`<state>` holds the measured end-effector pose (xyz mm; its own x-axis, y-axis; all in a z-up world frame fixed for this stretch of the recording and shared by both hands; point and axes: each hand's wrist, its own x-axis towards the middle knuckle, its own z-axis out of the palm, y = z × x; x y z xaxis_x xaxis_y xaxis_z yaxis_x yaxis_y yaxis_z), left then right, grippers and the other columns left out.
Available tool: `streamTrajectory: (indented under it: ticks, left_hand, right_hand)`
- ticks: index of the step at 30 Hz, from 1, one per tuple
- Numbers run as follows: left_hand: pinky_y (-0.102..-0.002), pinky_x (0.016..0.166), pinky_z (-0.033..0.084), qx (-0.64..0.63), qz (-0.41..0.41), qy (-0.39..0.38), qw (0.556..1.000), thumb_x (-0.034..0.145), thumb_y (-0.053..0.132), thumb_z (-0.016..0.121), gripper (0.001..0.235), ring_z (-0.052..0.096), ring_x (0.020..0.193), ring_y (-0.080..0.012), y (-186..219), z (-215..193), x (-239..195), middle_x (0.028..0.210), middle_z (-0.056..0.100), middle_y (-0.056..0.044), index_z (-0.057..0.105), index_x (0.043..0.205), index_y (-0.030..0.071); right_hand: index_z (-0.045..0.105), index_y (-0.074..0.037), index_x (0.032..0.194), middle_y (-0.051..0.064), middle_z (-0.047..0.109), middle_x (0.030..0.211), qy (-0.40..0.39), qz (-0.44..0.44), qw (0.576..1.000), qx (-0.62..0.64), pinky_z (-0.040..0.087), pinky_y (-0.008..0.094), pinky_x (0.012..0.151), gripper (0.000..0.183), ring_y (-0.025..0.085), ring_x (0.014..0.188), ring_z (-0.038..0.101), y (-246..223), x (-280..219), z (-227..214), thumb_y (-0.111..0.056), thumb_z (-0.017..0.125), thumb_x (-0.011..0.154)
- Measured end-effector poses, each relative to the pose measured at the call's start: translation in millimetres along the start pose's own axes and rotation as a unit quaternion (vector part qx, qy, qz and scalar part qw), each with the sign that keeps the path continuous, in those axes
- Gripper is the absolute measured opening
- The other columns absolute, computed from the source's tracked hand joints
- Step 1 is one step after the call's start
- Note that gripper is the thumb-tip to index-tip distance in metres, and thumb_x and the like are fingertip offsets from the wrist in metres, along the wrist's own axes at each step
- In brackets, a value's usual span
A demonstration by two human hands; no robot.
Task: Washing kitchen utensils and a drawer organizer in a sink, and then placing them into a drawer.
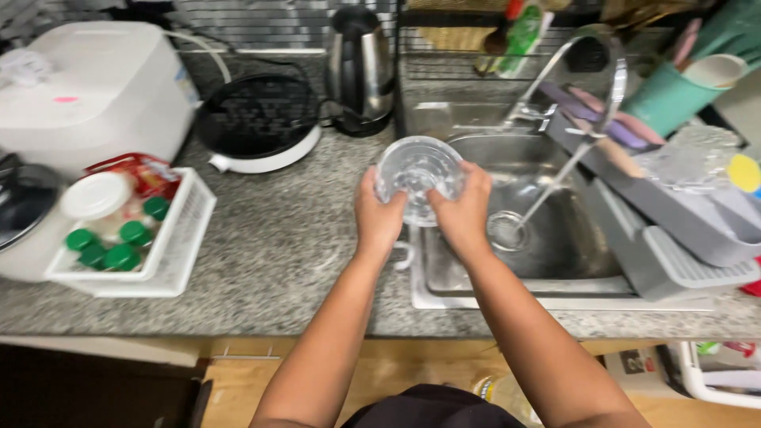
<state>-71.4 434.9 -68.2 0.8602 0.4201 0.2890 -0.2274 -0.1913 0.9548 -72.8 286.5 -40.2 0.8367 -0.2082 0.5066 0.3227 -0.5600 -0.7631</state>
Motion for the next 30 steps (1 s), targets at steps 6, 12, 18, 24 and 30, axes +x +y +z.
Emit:
streamTrajectory:
  ticks: [6, 12, 18, 24, 30]
  left_hand:
    - [-0.043, 0.119, 0.030, 0.005, -0.049, -0.110, 0.993, 0.075, 0.033, 0.083, 0.078, 0.037, 0.144, -0.0310, 30.9, 91.3, -24.2, 0.154, 0.048, -0.013, 0.055, 0.147, 0.020]
    - [-0.038, 0.113, 0.039, -0.098, -0.106, -0.221, 0.965, 0.073, 0.027, 0.081, 0.090, 0.043, 0.141, -0.0264, 15.8, 186.0, -30.1, 0.153, 0.041, -0.013, 0.042, 0.154, 0.019]
    - [-0.037, 0.106, 0.050, -0.140, -0.144, -0.192, 0.961, 0.077, 0.021, 0.074, 0.076, 0.060, 0.130, -0.0281, -30.2, 259.1, -33.2, 0.145, 0.059, -0.018, 0.054, 0.149, 0.013]
    - [-0.042, 0.114, 0.041, -0.003, -0.072, -0.147, 0.987, 0.079, 0.017, 0.076, 0.071, 0.050, 0.134, -0.0364, -84.8, 307.6, -39.9, 0.144, 0.050, -0.024, 0.057, 0.147, 0.023]
    - [-0.045, 0.115, 0.038, 0.107, -0.001, -0.172, 0.979, 0.081, 0.020, 0.074, 0.067, 0.042, 0.141, -0.0462, -81.7, 322.9, -44.3, 0.157, 0.034, -0.028, 0.060, 0.144, 0.036]
  right_hand:
    - [0.050, 0.004, 0.133, 0.020, 0.060, 0.128, 0.057, 0.146, 0.974, 0.163, 0.049, 0.035, 0.096, 0.054, 0.025, 0.114, 0.061, 163.5, 35.6, -25.5, -0.014, 0.072, 0.087]
    - [0.054, 0.004, 0.126, 0.012, 0.067, 0.107, 0.130, 0.283, 0.930, 0.196, 0.053, 0.032, 0.077, 0.043, 0.017, 0.090, 0.064, 229.9, 50.0, -70.6, -0.009, 0.067, 0.087]
    - [0.067, 0.009, 0.102, 0.009, 0.061, 0.079, 0.088, 0.286, 0.887, 0.351, 0.044, 0.035, 0.054, 0.019, 0.019, 0.063, 0.055, 409.7, 54.4, -59.0, -0.003, 0.055, 0.092]
    - [0.074, 0.005, 0.101, 0.016, 0.070, 0.087, 0.034, 0.245, 0.968, 0.053, 0.051, 0.042, 0.067, 0.027, 0.031, 0.077, 0.068, 415.0, 55.4, -67.8, -0.006, 0.056, 0.086]
    - [0.067, -0.002, 0.125, 0.015, 0.072, 0.114, -0.029, 0.181, 0.981, 0.065, 0.052, 0.044, 0.097, 0.042, 0.033, 0.108, 0.069, 361.2, 64.2, -66.8, -0.023, 0.057, 0.090]
